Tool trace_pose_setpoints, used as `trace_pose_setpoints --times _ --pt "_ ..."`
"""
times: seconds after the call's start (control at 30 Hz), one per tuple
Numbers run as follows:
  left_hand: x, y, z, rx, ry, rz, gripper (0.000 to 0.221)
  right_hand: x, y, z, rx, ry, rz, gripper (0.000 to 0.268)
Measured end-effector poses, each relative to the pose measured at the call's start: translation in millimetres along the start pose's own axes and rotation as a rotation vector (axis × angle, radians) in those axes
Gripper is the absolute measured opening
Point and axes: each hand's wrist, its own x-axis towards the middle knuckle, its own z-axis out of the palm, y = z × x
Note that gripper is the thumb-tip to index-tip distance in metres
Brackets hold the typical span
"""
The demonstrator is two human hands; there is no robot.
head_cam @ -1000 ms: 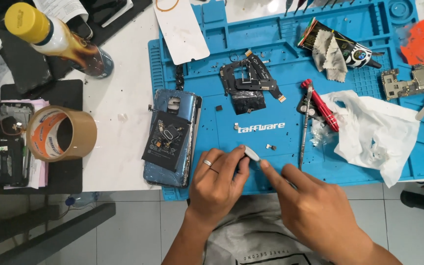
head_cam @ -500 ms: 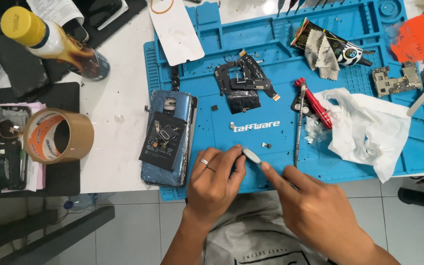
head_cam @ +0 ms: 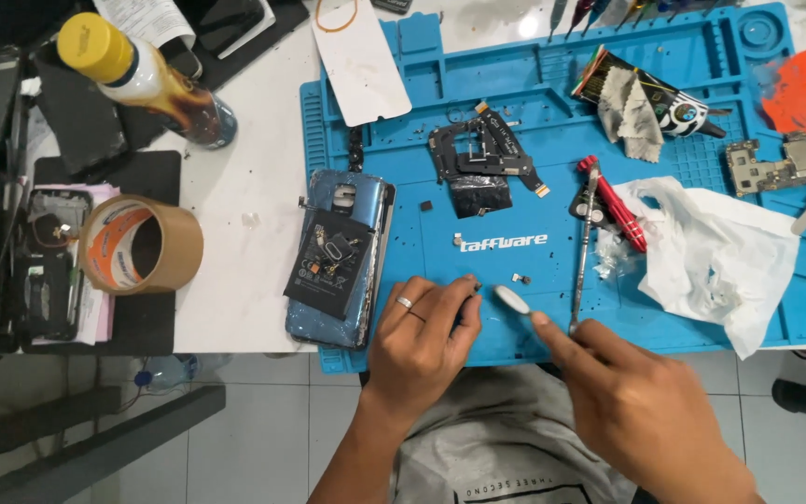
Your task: Brushing and cleaning a small motherboard component with a brush and liquid solution.
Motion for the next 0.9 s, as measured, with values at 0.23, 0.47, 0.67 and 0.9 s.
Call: trace_pose_setpoints --times 0.23,0.47,0.67,0.9 --pt "13.3 5.0 -43.6 0.064 0.171 -0.172 0.017 -6.3 19.1 -15.9 0.111 0.162 0.056 0.052" --pt "19.3 -58.4 -66.7 0.265 0.134 -0.299 0.04 -5.4 26.1 -7.3 0.12 0.117 0.095 0.055" --pt "31.1 -72.7 -68.6 0.252 -0.094 -0.52 0.045 -6.3 30.0 1.7 0.184 0.113 0.103 0.054" --pt "31.2 -65.9 -74.2 0.212 -0.069 -0.429 0.038 -2.5 33.0 -7.1 0.197 0.135 0.107 0.051"
